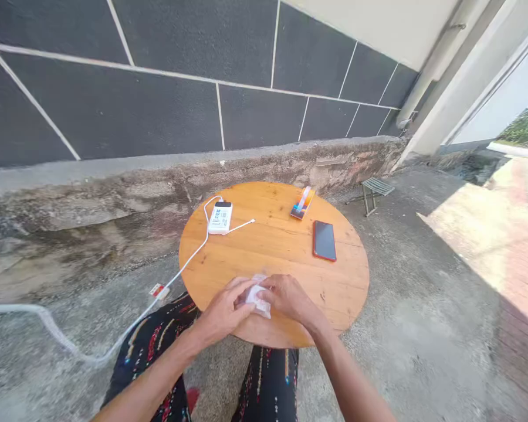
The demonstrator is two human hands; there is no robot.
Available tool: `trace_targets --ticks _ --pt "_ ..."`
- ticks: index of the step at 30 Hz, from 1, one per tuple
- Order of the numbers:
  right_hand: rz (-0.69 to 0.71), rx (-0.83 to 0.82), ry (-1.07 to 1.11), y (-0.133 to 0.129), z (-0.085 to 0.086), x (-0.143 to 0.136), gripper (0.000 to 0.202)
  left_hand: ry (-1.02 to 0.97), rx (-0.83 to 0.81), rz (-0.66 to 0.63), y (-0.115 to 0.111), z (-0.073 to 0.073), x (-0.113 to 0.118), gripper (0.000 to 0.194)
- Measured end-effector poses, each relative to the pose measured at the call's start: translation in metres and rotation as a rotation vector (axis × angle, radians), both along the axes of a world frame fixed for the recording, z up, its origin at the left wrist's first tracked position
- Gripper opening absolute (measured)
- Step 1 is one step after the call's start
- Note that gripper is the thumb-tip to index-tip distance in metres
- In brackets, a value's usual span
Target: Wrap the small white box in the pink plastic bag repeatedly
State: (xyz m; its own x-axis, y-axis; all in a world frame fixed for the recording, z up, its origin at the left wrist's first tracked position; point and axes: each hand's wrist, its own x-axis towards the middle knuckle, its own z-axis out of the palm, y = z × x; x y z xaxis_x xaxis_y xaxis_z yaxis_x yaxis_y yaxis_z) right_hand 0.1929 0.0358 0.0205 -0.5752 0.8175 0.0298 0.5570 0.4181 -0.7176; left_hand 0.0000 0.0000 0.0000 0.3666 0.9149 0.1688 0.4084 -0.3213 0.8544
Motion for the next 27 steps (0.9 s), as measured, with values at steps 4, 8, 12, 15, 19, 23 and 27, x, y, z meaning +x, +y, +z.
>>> trace_targets --ticks 4,8,12,15,19,23,27 --pt "-0.194 0.054 0.075 -0.002 -0.014 0.012 0.025 0.008 -0.032 0.017 -0.004 -0.001 -0.004 0.048" --pt "-0.315 0.065 0.021 0.010 -0.020 0.022 0.026 0.031 -0.028 0.016 -0.001 -0.002 -0.004 0.045" --pt "-0.338 0.059 -0.099 0.029 -0.023 0.020 0.026 0.045 -0.038 0.004 0.002 -0.003 -0.004 0.045" --pt "-0.389 0.028 -0.173 0.043 -0.028 0.012 0.027 0.045 -0.042 -0.001 0.003 -0.003 -0.004 0.044" --pt "-0.443 -0.004 -0.178 0.058 -0.036 -0.001 0.021 0.037 -0.051 -0.002 0.004 -0.003 -0.004 0.042" --pt "-0.423 -0.031 -0.115 0.064 -0.041 -0.006 0.014 0.030 -0.058 0.006 0.004 -0.005 -0.005 0.043" --pt "-0.395 -0.022 -0.035 0.061 -0.039 -0.001 0.015 0.026 -0.050 0.002 0.003 -0.007 -0.005 0.044"
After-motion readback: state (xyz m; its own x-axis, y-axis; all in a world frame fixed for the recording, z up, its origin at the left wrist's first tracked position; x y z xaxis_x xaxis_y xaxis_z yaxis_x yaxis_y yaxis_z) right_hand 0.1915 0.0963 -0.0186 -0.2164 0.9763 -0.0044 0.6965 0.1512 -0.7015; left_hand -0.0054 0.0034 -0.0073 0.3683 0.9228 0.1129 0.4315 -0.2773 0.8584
